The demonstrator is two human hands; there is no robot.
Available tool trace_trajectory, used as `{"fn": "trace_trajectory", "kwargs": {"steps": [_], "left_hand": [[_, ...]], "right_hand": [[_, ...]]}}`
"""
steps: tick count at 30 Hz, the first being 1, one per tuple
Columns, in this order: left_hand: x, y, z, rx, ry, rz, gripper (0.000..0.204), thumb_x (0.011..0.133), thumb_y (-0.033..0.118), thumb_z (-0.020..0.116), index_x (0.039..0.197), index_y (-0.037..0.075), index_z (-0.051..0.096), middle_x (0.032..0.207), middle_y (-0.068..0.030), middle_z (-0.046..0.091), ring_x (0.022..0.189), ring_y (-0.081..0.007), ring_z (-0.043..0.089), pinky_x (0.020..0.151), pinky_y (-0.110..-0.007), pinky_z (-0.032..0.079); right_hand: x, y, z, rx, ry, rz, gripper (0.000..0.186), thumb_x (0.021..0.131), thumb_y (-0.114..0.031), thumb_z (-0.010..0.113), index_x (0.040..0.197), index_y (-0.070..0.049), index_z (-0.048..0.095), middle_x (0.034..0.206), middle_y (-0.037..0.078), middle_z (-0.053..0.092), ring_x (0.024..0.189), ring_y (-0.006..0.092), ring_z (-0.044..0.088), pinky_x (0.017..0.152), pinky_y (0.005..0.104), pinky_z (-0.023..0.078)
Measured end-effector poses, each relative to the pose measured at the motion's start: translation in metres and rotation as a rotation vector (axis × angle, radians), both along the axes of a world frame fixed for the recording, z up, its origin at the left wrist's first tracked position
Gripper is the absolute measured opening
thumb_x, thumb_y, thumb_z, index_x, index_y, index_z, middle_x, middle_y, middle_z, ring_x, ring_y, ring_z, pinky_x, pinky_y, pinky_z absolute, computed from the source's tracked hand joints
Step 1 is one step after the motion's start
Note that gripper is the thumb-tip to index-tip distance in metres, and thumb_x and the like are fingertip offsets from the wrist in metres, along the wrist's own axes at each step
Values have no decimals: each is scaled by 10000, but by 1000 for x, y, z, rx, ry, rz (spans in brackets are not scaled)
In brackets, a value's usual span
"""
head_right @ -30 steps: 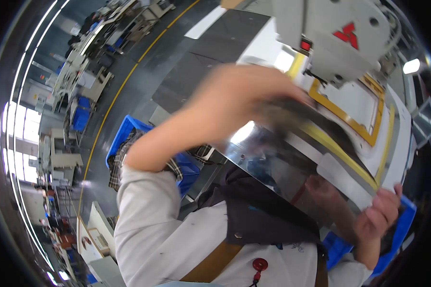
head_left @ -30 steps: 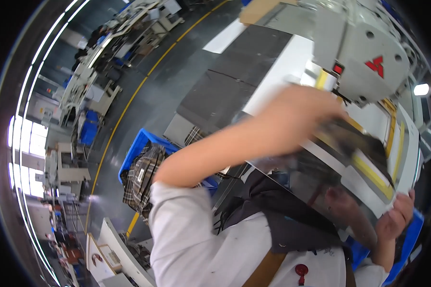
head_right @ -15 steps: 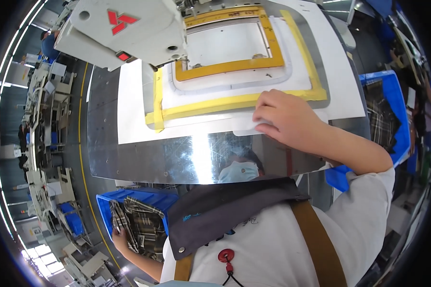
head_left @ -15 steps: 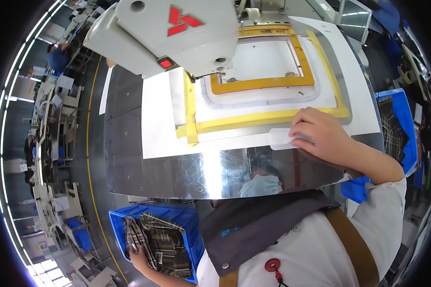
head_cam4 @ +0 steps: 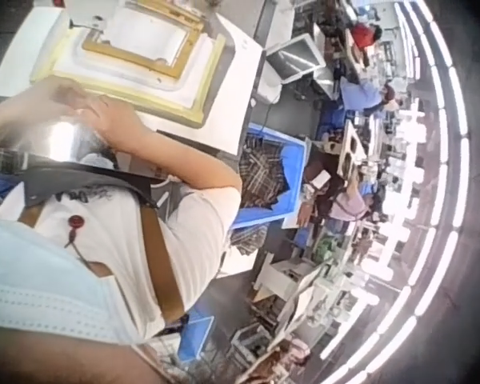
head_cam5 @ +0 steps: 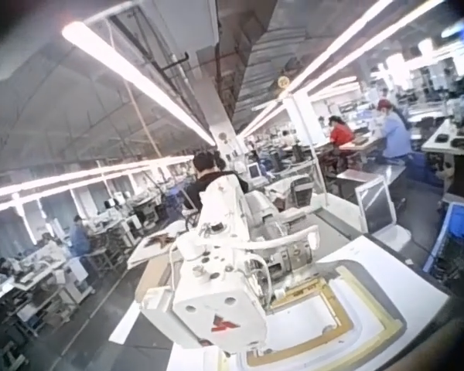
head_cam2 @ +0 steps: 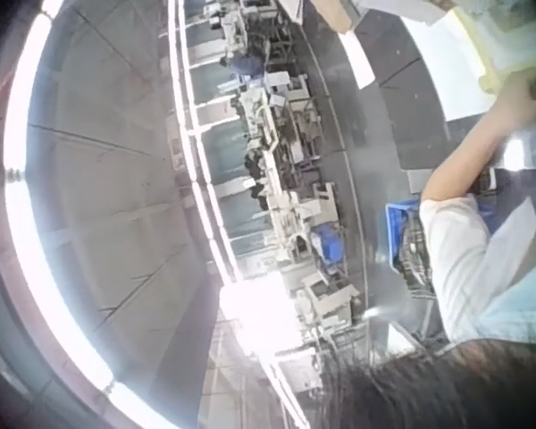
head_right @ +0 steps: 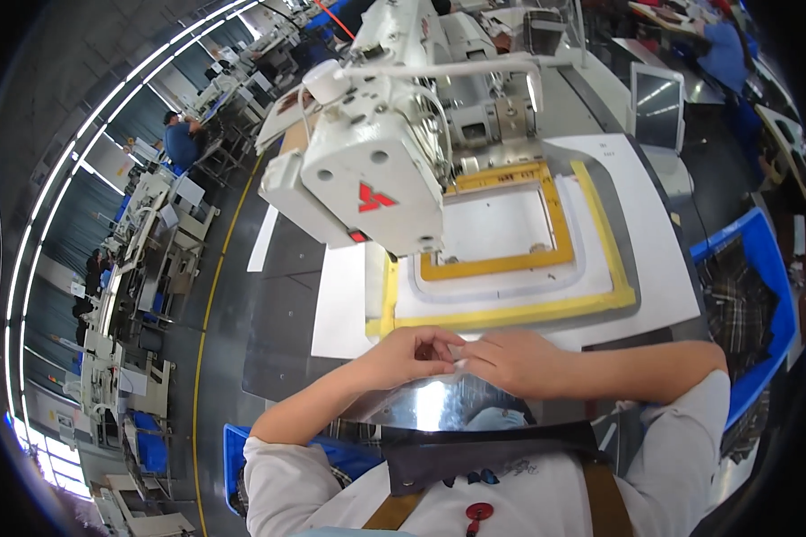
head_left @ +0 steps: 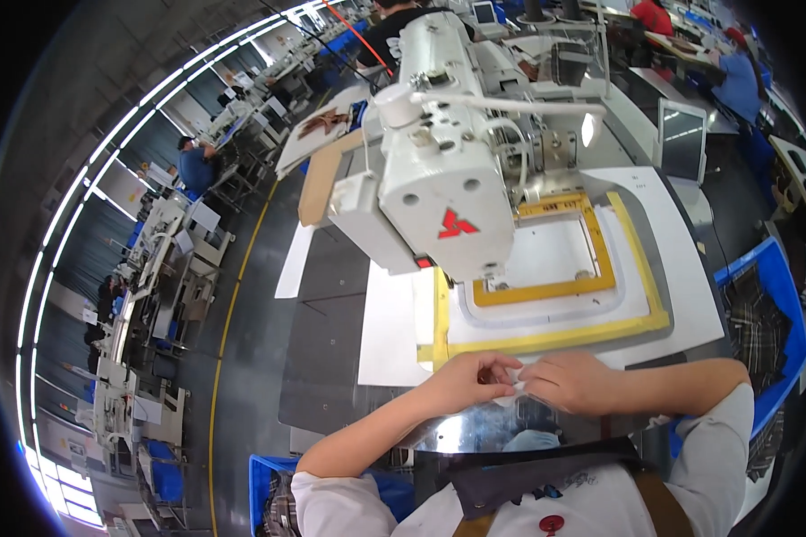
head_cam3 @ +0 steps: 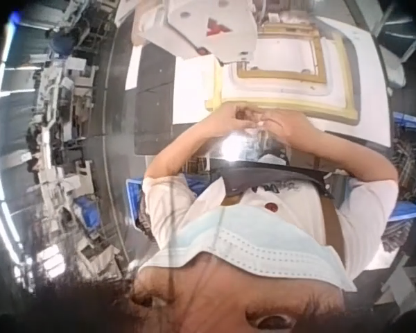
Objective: Positioning plaid fabric pieces into an embroidery machine frame for industrial branding.
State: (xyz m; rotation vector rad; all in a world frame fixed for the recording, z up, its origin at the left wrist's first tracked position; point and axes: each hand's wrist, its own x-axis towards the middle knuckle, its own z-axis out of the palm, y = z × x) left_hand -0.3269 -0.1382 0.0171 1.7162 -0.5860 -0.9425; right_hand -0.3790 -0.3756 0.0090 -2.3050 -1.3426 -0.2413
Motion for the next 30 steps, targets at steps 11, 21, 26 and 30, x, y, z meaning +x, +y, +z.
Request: {"fn": "trace_trajectory", "kwargs": {"steps": [11,21,26,30], "left_hand": [[11,-1,11,78,-200,-129,303,861,148,666,1139,43,611,920,-87,667,859,-167,640,716,-304,501],[15,-9,18,388,-835,-167,230,877,260,634,816,38,643,840,-87,618,791,-285,612,671,-393,486],[33,-2,23,243,-984,-87,217,852,239,652,751,48,624,806,-68,555,768,-261,590,643,-388,486],[51,1,21,425,-1010,60,178,826,218,687,804,48,637,853,-43,583,786,-227,607,638,-353,488]], "right_hand": [[13,6,14,171,452,-62,229,819,-92,664,1038,-88,596,1040,80,578,917,254,604,780,342,508],[25,1,20,-85,494,-242,338,912,-359,556,1024,-50,636,921,115,605,903,282,614,776,364,491],[52,0,23,-54,546,-243,277,928,-295,534,893,-41,638,900,109,602,860,301,602,754,397,483],[83,-2,27,-56,576,-403,287,890,-309,579,912,-33,656,870,128,641,854,314,618,764,401,485]]}}
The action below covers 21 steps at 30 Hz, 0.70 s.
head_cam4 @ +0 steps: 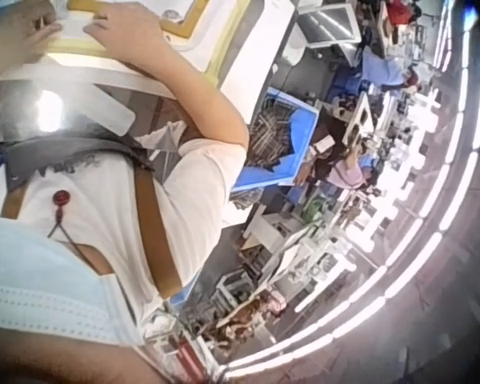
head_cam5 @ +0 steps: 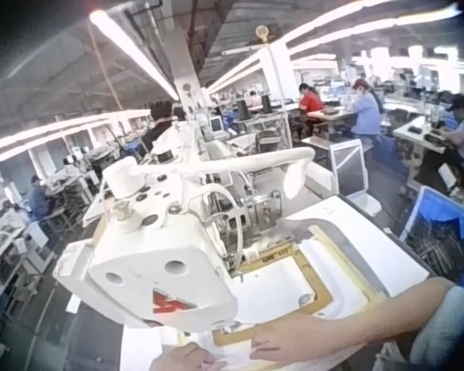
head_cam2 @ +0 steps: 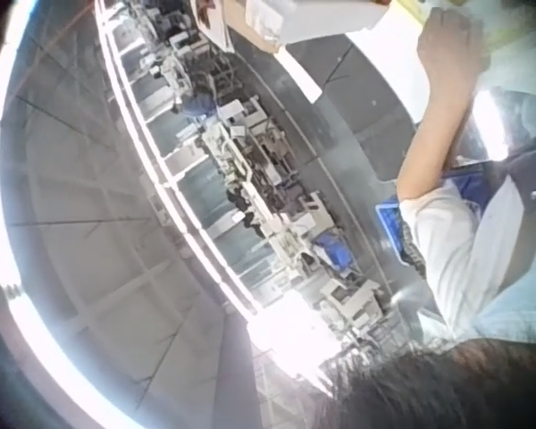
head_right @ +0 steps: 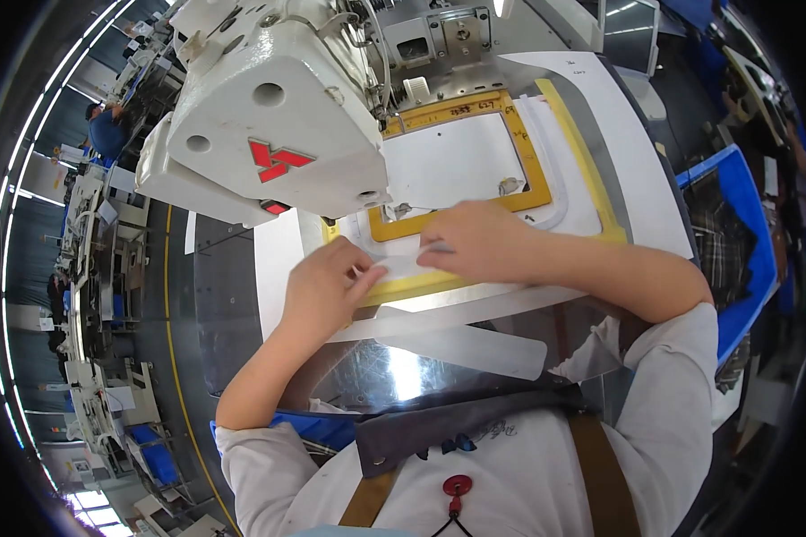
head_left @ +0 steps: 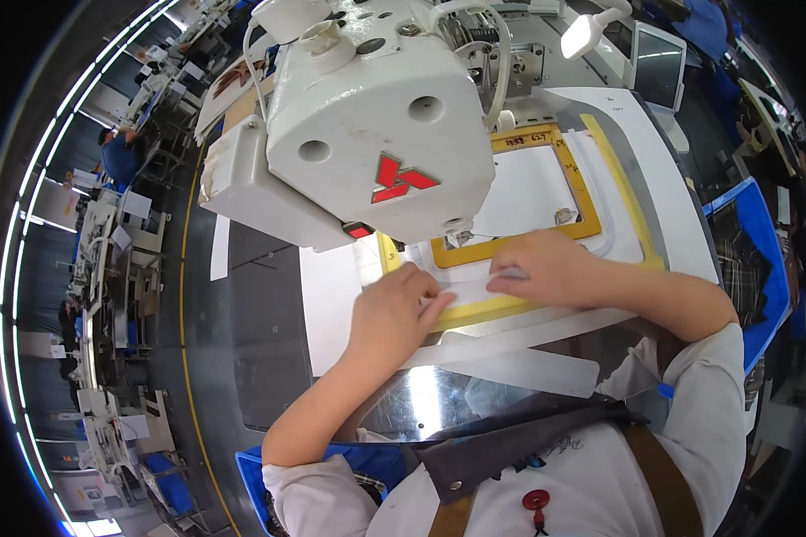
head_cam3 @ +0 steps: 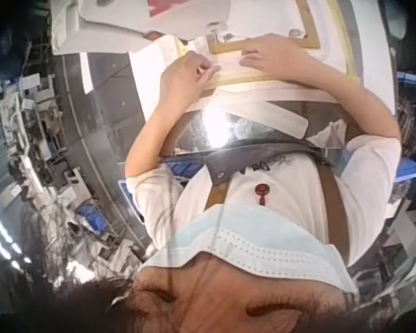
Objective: Positioning plaid fabric pieces into an embroidery machine frame for industrial branding.
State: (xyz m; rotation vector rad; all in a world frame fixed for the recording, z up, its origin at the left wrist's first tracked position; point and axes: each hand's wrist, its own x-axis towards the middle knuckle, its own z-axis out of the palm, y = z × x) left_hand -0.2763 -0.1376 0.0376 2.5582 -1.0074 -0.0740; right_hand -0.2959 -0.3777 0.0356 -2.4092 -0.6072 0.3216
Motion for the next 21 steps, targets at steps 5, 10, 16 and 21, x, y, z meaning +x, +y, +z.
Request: {"fn": "trace_trajectory", "kwargs": {"steps": [5,10,16,21], "left_hand": [[-15,-12,-5,-79,-226,-66,291,795,207,710,1033,73,609,1041,-77,605,913,-251,611,748,-370,495],[-10,-33,-17,17,-248,-138,528,814,283,686,1253,41,521,1329,-148,494,1188,-312,512,1008,-420,406],[-1,-38,-23,16,-215,-164,620,787,347,700,1284,34,502,1339,-153,487,1210,-321,495,1039,-448,378],[-1,-35,-20,1,-214,-144,622,771,337,716,1276,43,507,1329,-147,496,1186,-333,508,1027,-446,384]], "right_hand": [[40,-12,0,-57,59,-225,311,820,-313,671,891,-11,679,821,169,672,784,320,630,729,382,489],[51,-14,-1,-80,48,-168,326,800,-333,687,861,-12,684,798,174,669,781,319,640,719,384,490],[44,-25,-10,-125,-104,-207,357,811,-387,667,848,-32,692,784,155,669,777,307,639,719,389,485],[24,-76,11,-155,78,-441,348,804,-392,689,808,-45,669,785,131,664,777,282,619,699,367,469]]}}
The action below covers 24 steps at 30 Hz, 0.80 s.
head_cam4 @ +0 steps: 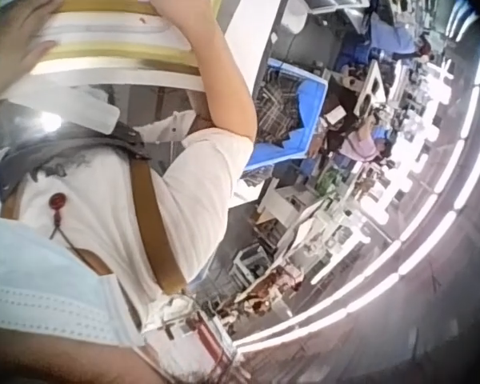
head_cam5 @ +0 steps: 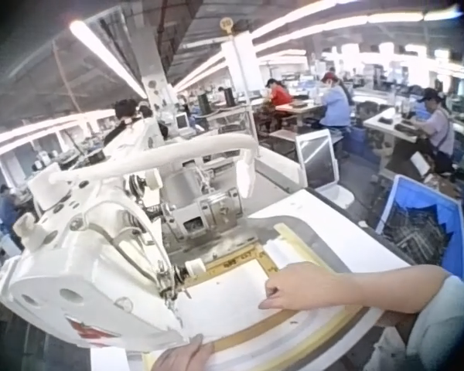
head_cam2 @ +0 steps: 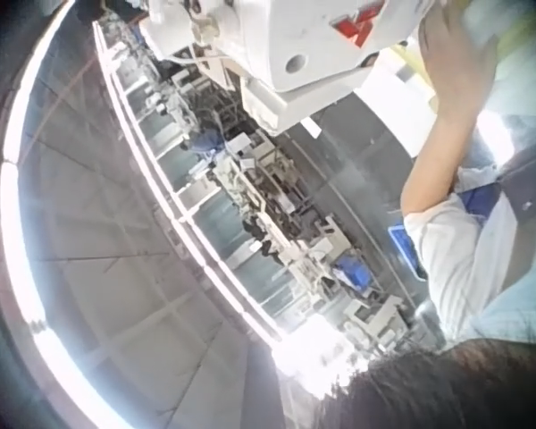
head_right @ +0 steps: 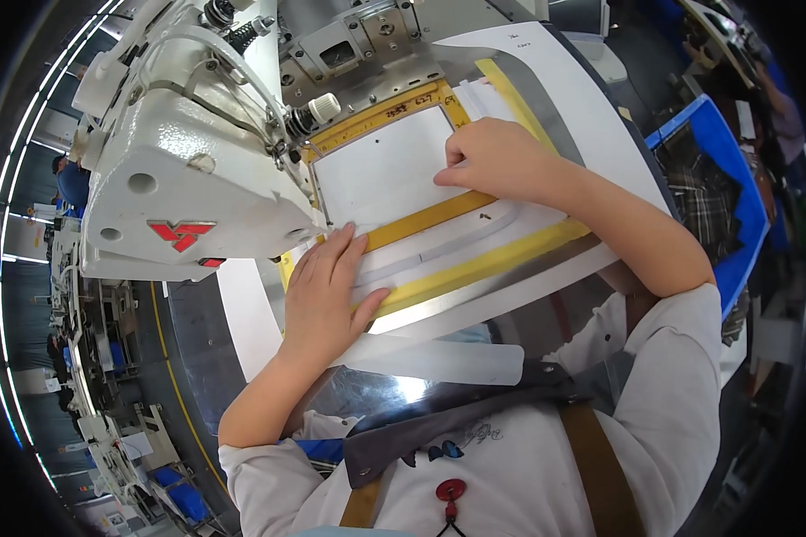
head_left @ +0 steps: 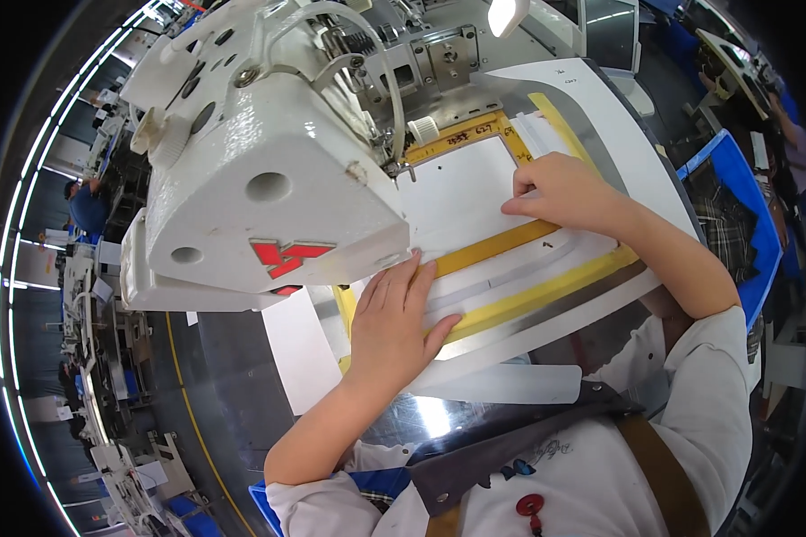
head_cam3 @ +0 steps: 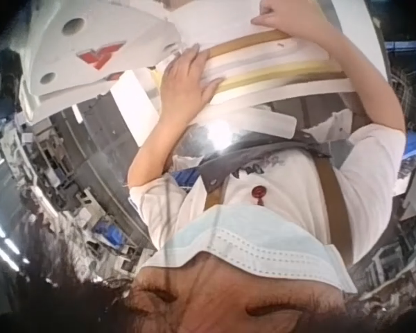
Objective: Positioning plaid fabric pieces into an embroidery machine frame for industrial branding.
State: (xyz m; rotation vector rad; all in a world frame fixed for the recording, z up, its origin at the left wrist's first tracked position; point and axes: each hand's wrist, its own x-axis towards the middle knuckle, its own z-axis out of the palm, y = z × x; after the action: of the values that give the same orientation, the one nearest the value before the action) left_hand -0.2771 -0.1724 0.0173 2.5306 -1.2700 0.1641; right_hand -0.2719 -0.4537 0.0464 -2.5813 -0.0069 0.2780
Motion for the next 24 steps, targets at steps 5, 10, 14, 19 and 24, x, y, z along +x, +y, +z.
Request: {"fn": "trace_trajectory", "kwargs": {"steps": [5,10,14,19,24], "left_hand": [[1,-2,-1,2,-14,3,616,758,321,726,1266,46,512,1325,-140,500,1157,-339,518,994,-442,400],[1,-3,-1,-25,-38,7,609,748,295,729,1265,57,512,1317,-127,508,1128,-330,528,997,-443,385],[-5,2,6,-130,-81,-49,511,747,269,712,1194,71,563,1232,-97,562,1062,-283,550,917,-403,395],[-9,6,7,-274,-126,-197,376,747,247,695,1083,94,626,1061,-46,638,934,-230,591,822,-367,401],[-12,4,4,-324,-147,-301,310,765,258,676,1035,110,639,963,-23,646,840,-213,604,762,-341,423]], "right_hand": [[-5,-5,-5,-41,-6,-61,346,786,-389,723,792,-60,616,739,107,622,762,248,589,679,328,453],[-7,-15,-18,18,-212,-56,333,776,-324,749,861,-63,559,786,86,575,720,247,553,681,328,448],[-4,-21,-18,380,-240,-158,282,787,-280,738,848,-62,569,807,84,565,726,246,531,700,328,446],[-4,-28,-28,57,-584,404,220,838,-267,672,811,-63,595,763,66,565,818,247,513,814,348,421],[-3,4,-22,35,-503,469,243,845,-298,656,899,-62,633,861,88,617,930,261,536,924,402,390]]}}
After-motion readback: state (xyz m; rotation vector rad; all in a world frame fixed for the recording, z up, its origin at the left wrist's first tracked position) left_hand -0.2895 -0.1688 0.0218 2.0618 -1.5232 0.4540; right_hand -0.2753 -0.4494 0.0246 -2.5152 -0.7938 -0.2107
